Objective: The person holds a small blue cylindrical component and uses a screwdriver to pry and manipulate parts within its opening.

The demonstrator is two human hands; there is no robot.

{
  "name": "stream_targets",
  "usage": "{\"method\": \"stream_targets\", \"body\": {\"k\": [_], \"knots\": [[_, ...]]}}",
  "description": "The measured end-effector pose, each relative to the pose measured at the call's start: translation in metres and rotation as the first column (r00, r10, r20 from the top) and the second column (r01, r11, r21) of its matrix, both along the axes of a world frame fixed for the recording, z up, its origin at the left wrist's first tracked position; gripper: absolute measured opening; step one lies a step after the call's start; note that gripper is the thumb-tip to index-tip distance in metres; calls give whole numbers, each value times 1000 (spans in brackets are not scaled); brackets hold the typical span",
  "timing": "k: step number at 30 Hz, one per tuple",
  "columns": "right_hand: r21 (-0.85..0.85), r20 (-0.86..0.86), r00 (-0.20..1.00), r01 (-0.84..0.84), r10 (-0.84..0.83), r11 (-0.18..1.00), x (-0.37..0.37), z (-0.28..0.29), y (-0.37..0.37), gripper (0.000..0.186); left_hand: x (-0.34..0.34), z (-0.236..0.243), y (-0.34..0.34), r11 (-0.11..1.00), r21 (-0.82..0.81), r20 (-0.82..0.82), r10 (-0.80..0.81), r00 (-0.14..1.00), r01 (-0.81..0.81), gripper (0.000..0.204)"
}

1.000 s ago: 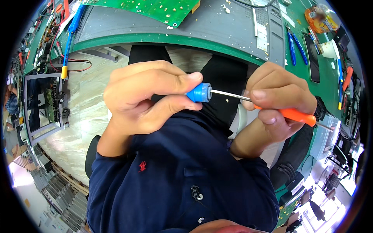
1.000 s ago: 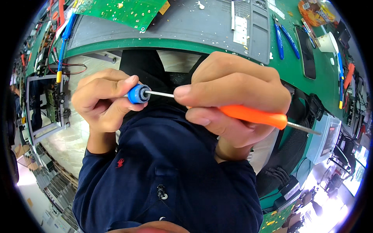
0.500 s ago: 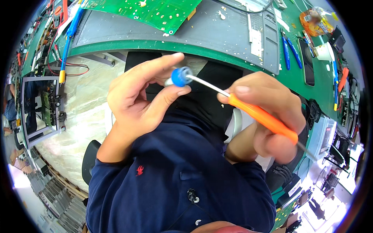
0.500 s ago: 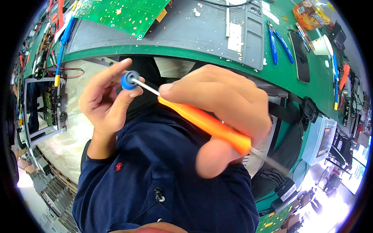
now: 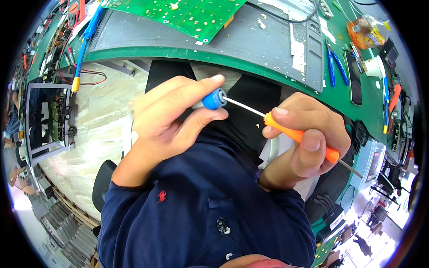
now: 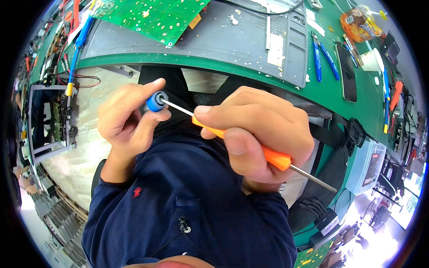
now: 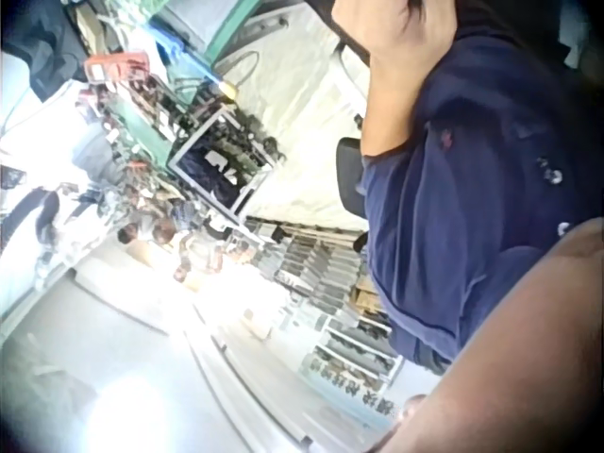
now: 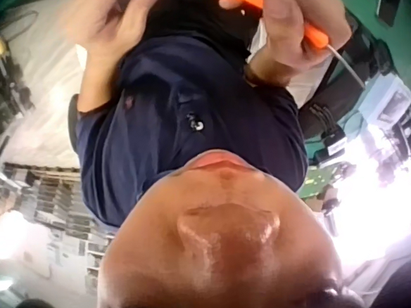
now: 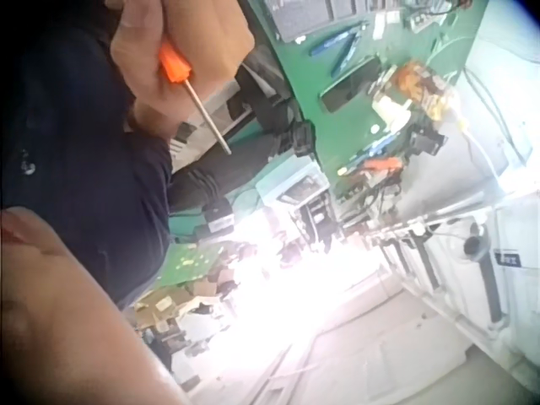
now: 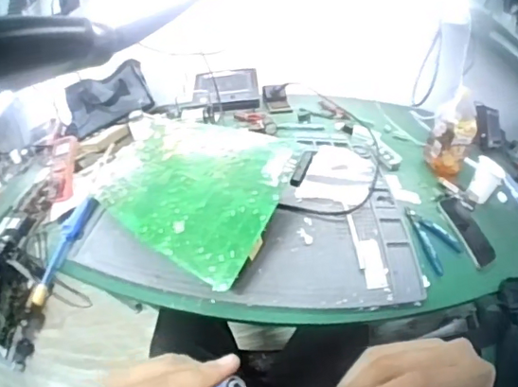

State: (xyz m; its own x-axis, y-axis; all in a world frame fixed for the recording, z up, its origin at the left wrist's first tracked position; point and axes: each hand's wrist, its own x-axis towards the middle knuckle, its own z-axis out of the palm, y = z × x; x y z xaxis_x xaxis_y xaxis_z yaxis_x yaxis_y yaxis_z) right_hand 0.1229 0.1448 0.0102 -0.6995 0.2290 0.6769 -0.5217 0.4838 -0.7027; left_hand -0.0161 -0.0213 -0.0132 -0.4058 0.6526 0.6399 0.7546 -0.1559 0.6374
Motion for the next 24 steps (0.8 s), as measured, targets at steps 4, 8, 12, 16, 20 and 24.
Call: {"method": "stream_targets", "body": {"k": [4,8,12,16,20,24], "knots": [[-57,11,1000,15,-15,998,-1,-1,-4,40,0,0,3,1000,-22,-56,-9,998,7,36],[-178,4,1000,-6,7,984,-2,-3,-3,37,0,2,5,999,5,-137,-41,990,42,39],[-171,4,992,-122,124,978,0,-8,10,40,-5,4,8,993,3,-195,-112,974,114,40],[-184,0,982,-188,191,965,0,-10,14,40,-11,3,9,980,8,-217,-194,957,200,38],[-181,11,970,-237,242,955,1,-12,20,41,-14,2,11,963,-14,-154,-267,951,268,39],[-197,35,952,-291,303,936,4,-13,29,42,-12,0,12,925,-26,4,-380,925,380,37]]}}
